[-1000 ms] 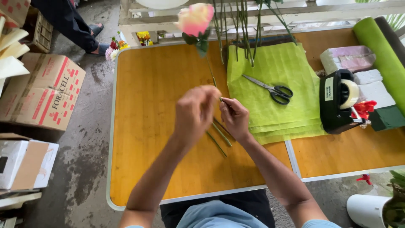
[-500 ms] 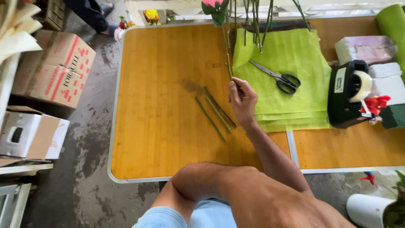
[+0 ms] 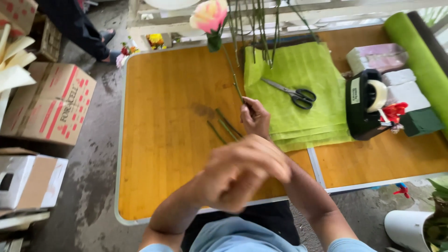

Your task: The person assembles a bouquet of artificial flowers by hand. They gather several pink and blue roses, align the stems, and secure them together using a roll of tape. The finished bouquet is then placed on a wooden table.

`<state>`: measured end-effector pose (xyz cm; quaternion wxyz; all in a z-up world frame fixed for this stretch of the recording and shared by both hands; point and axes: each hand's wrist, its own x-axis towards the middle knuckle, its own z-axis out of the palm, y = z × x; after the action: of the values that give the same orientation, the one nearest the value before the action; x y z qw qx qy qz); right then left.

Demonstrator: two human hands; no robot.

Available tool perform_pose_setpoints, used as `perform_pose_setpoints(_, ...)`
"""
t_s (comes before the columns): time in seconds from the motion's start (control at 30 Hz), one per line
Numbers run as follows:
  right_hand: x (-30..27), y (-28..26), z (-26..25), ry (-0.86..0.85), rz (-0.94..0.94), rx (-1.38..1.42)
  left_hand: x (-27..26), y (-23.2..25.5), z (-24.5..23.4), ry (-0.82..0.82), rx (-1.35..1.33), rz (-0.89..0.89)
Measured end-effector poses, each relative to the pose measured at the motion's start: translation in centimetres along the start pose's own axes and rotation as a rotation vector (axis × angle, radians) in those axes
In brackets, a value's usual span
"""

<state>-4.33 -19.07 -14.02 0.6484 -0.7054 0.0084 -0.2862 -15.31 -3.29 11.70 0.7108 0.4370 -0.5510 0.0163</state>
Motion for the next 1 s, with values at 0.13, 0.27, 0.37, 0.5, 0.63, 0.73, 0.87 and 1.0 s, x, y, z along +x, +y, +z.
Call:
perform_pose_setpoints(0.13,0.7,-2.1,-0.5,0.003,-0.110,-0.095,-0.8,1.0,-3.6,0.155,0.054,-0.107)
perform_pose_setpoints(0.27,2.1,-0.3,-1.6,0.125,-0.041,-0.101,-1.5,1.1,-7.4,0.476,0.225,-0.073)
perform_pose_setpoints(0.37,4.9,0.3,-2.7,0.217,-0.079,-0.219,-1.9,0.9,-10.6,0.605,0.200,-0.009)
perform_pose_setpoints(0.5,10.2,1.2,-3.6,0.299,-0.047,-0.383,-2.4,1.4,-12.9,0.791,0.145,-0.049)
perform_pose_setpoints(0.63,17.2,2.2,-3.0,0.303,-0.031,-0.411,-2.8,1.9,-14.5,0.848,0.122,-0.035)
perform_pose_setpoints(0.73,22.5,2.4,-2.1,0.305,-0.114,-0.500,-3.1,2.1,-15.4,0.910,0.088,-0.004)
perform_pose_setpoints(0.87,28.8,2.9,-0.7,0.328,-0.054,-0.575,-3.3,2.1,-16.2,0.952,0.083,0.001)
perform_pose_setpoints(1.0,33.1,7.1,-0.4,0.331,-0.198,-0.674,-3.3,1.8,-16.7,0.972,0.072,-0.003)
